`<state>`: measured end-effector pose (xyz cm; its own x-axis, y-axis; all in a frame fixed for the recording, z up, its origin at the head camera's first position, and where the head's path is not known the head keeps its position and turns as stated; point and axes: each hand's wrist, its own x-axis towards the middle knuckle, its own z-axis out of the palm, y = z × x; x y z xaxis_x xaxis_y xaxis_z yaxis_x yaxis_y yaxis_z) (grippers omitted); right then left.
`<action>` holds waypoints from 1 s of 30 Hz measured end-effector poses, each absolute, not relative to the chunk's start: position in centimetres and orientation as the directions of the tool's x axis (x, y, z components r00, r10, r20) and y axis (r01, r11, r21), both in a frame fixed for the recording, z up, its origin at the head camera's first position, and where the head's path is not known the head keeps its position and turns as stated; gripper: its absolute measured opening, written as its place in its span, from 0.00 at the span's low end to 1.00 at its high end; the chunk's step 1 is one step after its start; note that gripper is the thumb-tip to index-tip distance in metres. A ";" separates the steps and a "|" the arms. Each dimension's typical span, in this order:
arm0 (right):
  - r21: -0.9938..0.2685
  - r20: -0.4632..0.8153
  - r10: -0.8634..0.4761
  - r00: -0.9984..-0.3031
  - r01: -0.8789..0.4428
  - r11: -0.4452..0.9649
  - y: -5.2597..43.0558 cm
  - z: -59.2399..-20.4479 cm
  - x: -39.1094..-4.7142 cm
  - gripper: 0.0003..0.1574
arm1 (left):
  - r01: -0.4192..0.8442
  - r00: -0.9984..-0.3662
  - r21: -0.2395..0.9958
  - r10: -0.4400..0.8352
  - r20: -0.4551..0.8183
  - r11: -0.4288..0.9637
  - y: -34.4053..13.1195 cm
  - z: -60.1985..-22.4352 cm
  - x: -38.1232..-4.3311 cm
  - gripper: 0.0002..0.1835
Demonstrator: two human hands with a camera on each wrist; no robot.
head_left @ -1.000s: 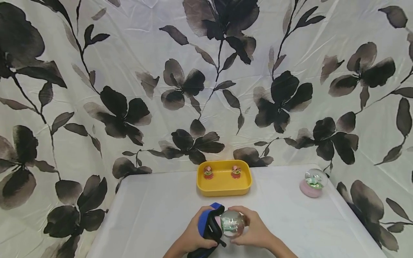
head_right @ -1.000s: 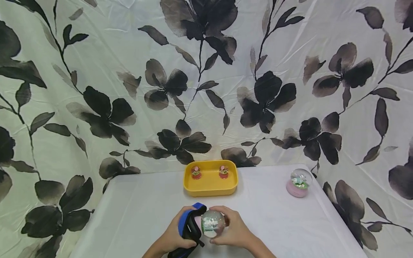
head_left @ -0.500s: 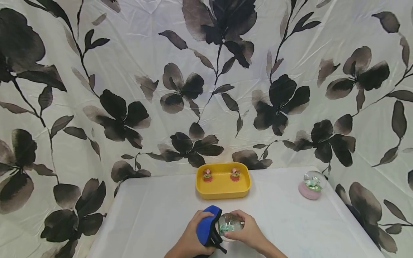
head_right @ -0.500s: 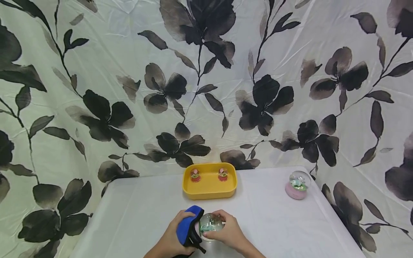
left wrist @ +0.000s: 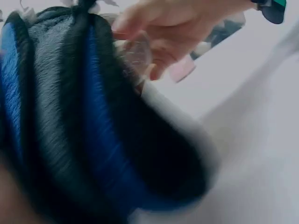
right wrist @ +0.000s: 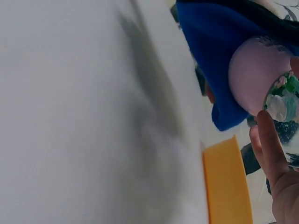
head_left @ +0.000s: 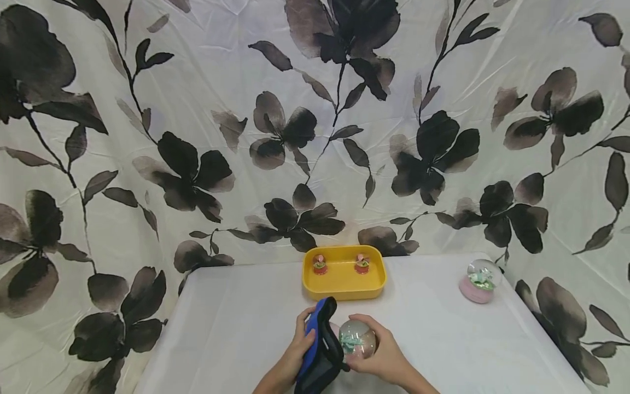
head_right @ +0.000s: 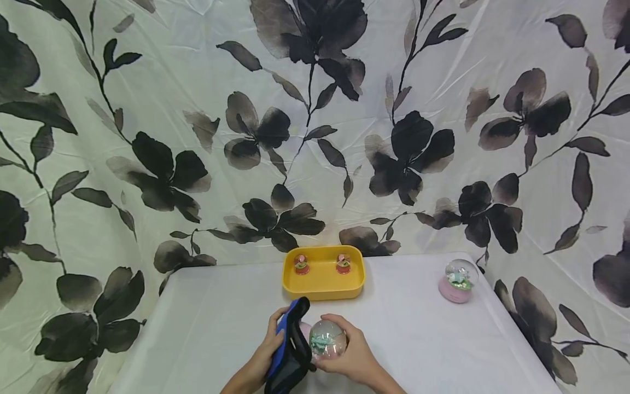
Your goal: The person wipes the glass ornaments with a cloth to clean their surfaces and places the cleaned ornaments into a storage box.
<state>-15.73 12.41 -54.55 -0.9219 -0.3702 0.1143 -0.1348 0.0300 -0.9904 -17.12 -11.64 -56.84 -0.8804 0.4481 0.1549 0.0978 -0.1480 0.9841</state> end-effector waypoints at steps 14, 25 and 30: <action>-0.806 0.463 -0.456 -0.760 -0.575 0.139 11.5 -53.8 -16.0 0.48 | -0.466 -0.847 0.855 0.396 -0.356 -0.227 -11.3 -53.7 -14.3 0.50; -0.958 0.168 -0.440 -0.882 -0.251 0.137 13.0 -53.6 -17.8 0.44 | 0.030 -0.959 0.993 0.284 -0.005 0.118 -9.9 -53.5 -15.2 0.46; -0.998 -0.049 -0.467 -0.883 0.024 0.058 13.4 -54.0 -17.5 0.37 | 0.092 -0.934 0.980 0.357 0.024 0.176 -9.9 -54.0 -15.1 0.44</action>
